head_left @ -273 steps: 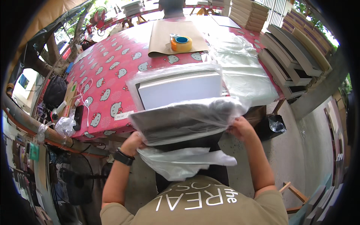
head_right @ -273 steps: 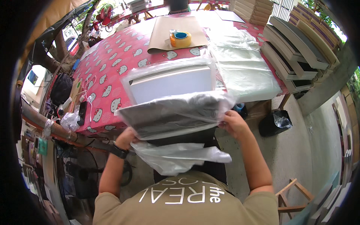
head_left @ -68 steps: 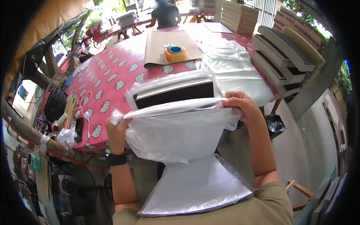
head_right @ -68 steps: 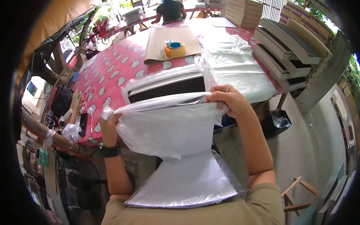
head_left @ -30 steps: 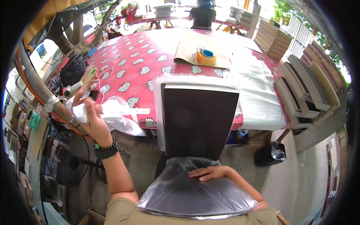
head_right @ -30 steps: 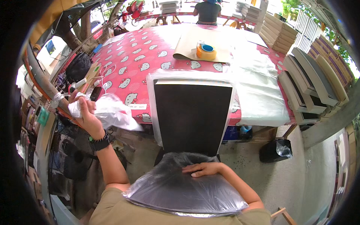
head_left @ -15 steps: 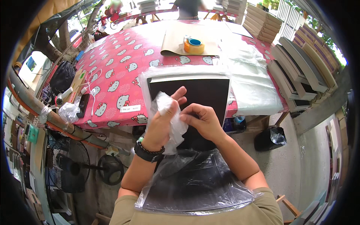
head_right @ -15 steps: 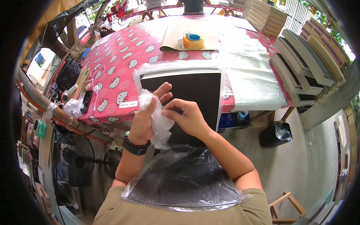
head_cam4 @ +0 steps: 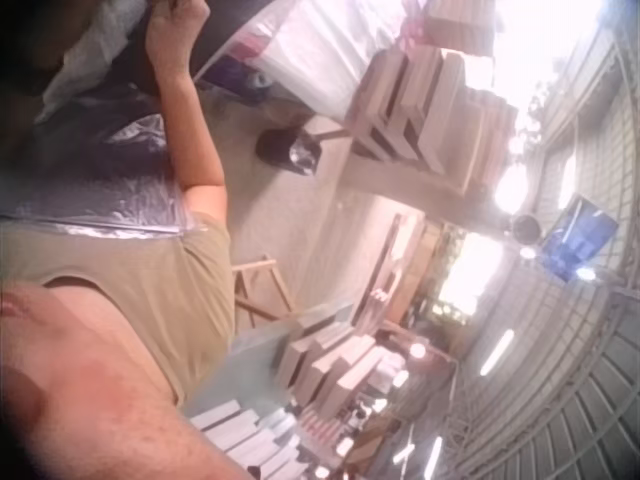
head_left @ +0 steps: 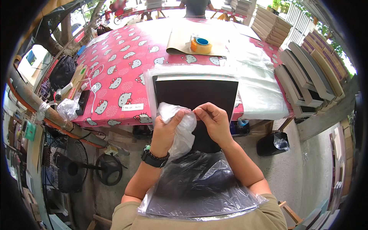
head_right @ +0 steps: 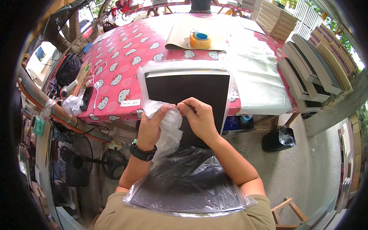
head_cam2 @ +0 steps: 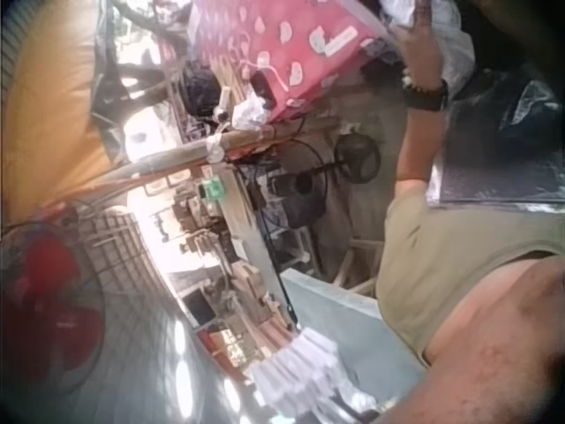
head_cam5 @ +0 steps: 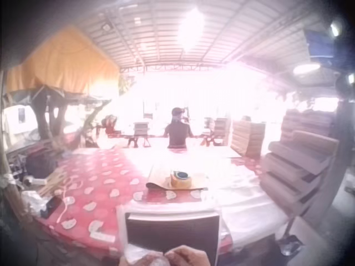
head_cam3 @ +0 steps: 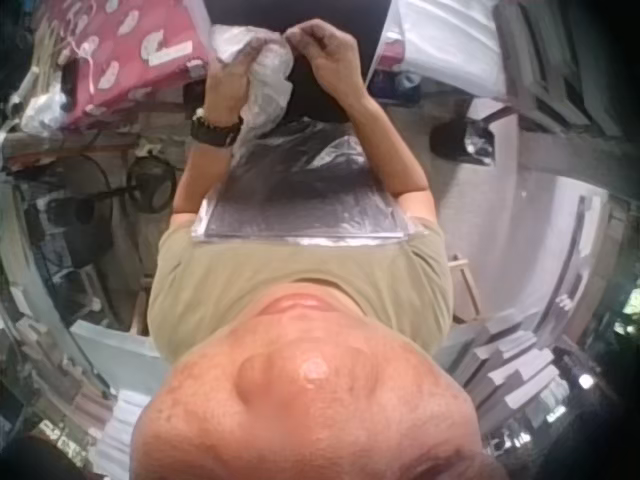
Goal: The person wraps individual black panels in plastic film by hand and stacks them on a table.
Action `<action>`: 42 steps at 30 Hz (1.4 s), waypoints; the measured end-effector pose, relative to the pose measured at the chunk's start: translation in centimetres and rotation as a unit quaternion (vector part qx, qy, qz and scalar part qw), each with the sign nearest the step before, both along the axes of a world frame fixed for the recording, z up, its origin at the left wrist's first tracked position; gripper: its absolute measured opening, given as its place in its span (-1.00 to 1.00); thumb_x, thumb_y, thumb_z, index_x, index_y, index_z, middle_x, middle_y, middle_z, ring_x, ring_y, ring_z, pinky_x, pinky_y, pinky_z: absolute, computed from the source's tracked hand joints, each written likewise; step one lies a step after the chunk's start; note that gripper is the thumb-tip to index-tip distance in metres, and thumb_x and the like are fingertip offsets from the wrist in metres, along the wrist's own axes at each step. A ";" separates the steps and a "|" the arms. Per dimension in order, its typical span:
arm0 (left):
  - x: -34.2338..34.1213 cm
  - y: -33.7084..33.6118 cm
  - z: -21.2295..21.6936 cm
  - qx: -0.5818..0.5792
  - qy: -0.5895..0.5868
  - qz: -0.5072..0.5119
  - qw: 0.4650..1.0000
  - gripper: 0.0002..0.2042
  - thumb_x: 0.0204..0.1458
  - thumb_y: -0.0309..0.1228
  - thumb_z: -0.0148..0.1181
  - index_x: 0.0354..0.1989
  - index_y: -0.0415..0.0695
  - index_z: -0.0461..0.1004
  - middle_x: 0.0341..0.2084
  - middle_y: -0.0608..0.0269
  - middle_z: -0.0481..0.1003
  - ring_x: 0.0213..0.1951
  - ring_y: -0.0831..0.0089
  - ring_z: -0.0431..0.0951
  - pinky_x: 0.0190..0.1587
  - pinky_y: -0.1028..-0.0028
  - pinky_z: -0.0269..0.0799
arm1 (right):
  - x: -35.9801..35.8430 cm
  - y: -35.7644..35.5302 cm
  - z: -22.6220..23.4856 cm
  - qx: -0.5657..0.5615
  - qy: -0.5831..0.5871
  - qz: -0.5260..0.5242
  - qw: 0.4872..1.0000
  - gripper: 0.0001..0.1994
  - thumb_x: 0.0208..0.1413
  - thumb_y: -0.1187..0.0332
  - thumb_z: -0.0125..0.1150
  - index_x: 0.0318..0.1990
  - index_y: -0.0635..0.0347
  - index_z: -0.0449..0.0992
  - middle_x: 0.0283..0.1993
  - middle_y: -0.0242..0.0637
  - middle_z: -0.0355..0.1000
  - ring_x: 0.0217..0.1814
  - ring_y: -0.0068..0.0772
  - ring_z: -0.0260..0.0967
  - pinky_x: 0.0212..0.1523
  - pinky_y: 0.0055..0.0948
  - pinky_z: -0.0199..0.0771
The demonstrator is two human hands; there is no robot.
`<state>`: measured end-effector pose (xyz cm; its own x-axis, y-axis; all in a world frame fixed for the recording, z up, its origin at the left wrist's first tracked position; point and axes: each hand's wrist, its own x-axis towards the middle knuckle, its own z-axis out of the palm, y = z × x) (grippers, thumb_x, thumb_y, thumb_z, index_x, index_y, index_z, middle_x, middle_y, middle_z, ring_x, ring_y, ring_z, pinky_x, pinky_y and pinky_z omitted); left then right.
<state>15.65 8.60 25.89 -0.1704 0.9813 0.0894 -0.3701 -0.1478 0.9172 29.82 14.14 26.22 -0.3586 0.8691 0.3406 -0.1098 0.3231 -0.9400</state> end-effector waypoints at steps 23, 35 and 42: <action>0.4 0.3 -1.6 -0.021 0.020 0.070 0.997 -0.87 -0.05 -0.39 0.13 -0.37 -0.18 0.44 -0.53 0.38 0.44 -0.46 0.68 0.39 -0.43 0.62 0.32 | -1.3 -0.4 0.4 0.087 -0.071 -0.005 0.994 -0.87 -0.02 0.46 0.11 -0.52 0.32 0.35 -0.64 -0.43 0.16 -0.58 -0.71 0.04 -0.59 -0.66 0.04; 0.1 -0.6 -1.5 0.086 -0.061 0.015 0.994 -0.80 -0.01 -0.27 0.10 -0.34 -0.15 0.41 -0.50 0.48 0.39 -0.45 0.76 0.31 -0.43 0.70 0.23 | -1.7 -0.5 -0.6 0.183 -0.125 -0.037 0.974 -0.83 0.02 0.46 0.01 -0.54 0.32 0.25 -0.64 -0.31 0.12 -0.60 -0.55 0.03 -0.59 -0.56 0.03; -0.7 -1.1 -1.4 0.100 -0.040 0.067 0.992 -0.79 -0.02 -0.24 0.10 -0.44 -0.13 0.38 -0.55 0.47 0.40 -0.49 0.75 0.32 -0.47 0.65 0.25 | -2.4 -1.5 -0.3 0.252 -0.163 -0.019 0.954 -0.83 0.01 0.46 0.02 -0.54 0.30 0.23 -0.62 -0.33 0.11 -0.60 -0.56 0.03 -0.59 -0.55 0.04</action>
